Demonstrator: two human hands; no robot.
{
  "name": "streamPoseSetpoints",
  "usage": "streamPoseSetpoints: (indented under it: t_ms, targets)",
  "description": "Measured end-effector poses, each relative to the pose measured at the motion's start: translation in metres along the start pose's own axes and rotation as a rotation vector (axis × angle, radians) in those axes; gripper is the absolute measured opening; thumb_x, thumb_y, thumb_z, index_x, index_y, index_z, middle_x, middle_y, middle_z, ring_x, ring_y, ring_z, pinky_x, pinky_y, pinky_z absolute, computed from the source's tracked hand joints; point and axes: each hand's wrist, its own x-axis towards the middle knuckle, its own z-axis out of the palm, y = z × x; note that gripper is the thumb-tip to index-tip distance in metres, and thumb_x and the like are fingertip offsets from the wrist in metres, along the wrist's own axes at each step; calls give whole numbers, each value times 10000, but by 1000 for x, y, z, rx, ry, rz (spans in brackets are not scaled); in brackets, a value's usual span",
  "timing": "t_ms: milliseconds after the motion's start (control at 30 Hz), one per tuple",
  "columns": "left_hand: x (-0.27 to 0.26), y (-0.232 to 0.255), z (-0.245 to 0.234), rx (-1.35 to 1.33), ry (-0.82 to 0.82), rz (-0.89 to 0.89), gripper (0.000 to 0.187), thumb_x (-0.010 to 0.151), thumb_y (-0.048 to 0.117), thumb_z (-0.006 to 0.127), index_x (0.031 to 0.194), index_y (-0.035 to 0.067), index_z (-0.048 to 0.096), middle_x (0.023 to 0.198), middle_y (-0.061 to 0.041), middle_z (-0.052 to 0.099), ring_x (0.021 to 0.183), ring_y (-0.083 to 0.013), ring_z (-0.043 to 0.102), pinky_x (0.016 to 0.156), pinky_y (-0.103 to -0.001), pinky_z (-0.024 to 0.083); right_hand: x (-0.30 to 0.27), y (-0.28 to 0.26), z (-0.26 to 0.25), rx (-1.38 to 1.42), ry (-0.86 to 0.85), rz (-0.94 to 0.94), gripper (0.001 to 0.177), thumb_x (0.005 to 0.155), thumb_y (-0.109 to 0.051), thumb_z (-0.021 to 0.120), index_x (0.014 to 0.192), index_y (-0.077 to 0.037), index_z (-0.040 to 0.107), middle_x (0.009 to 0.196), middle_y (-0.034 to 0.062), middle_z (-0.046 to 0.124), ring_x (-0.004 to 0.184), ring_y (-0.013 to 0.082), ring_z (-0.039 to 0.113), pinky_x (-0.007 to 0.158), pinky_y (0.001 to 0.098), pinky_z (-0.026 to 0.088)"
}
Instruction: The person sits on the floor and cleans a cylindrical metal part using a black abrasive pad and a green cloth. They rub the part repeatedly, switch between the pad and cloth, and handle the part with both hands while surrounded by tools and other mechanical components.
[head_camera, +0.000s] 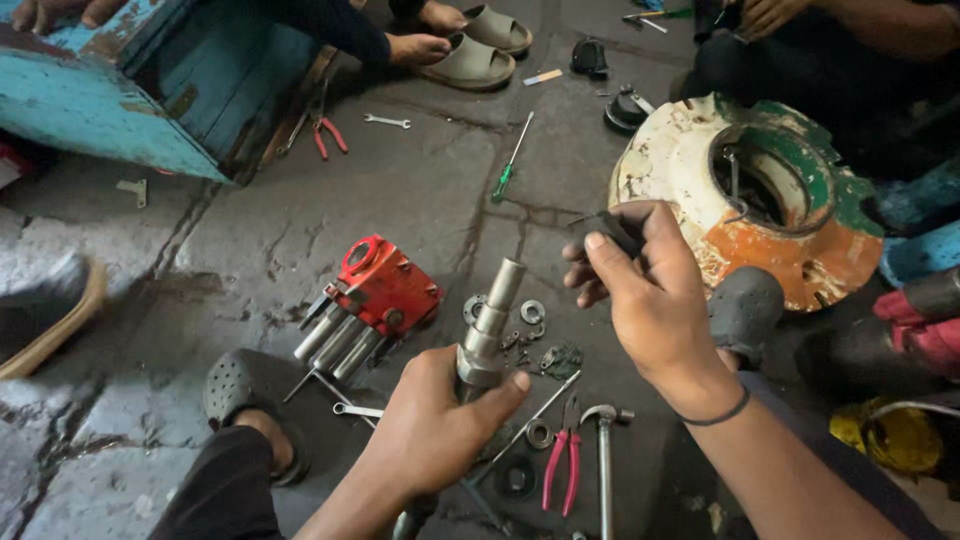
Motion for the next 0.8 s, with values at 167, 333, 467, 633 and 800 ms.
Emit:
streamPoseSetpoints:
  t_ms: [167,333,467,633,800]
  targets:
    - [3,-4,6,24,37,-6,410,798,399,767,713,12,661,572,-112,657,558,-192,623,568,-416,503,-11,-11,19,-36,-32,-129,340,1048,-62,521,1384,-65,464,1010,103,690,783,119,650,675,261,547]
    - [5,-9,20,73,40,113,281,767,289,733,821,14,712,722,-194,734,737,-325,749,680,-433,549,-34,-31,44,-605,-53,-774,339,1058,-48,540,1394,-58,497,1146,110,700,1019,220,713,925,383,545]
    - [6,-13,34,211,-8,258,263,764,263,733,849,15,745,810,-228,736,831,-387,730,740,-450,559,-26,-34,51,-845,-235,-900,341,921,-67,591,1261,-68,606,1086,111,697,1034,330,654,1003,494,450]
    - [1,-9,35,22,-90,159,343,791,330,763,813,-7,702,665,-181,722,616,-281,739,607,-425,551,-8,-30,52,-682,-116,-499,319,953,-73,576,1261,-68,658,1090,118,711,1054,318,670,940,401,475]
    - [-2,-7,22,-441,-545,-63,302,861,278,750,782,6,645,592,-75,626,480,-177,589,460,-349,464,-13,-32,30,-589,-159,-645,301,995,-75,580,1288,-45,643,1177,128,701,1075,310,667,969,379,513]
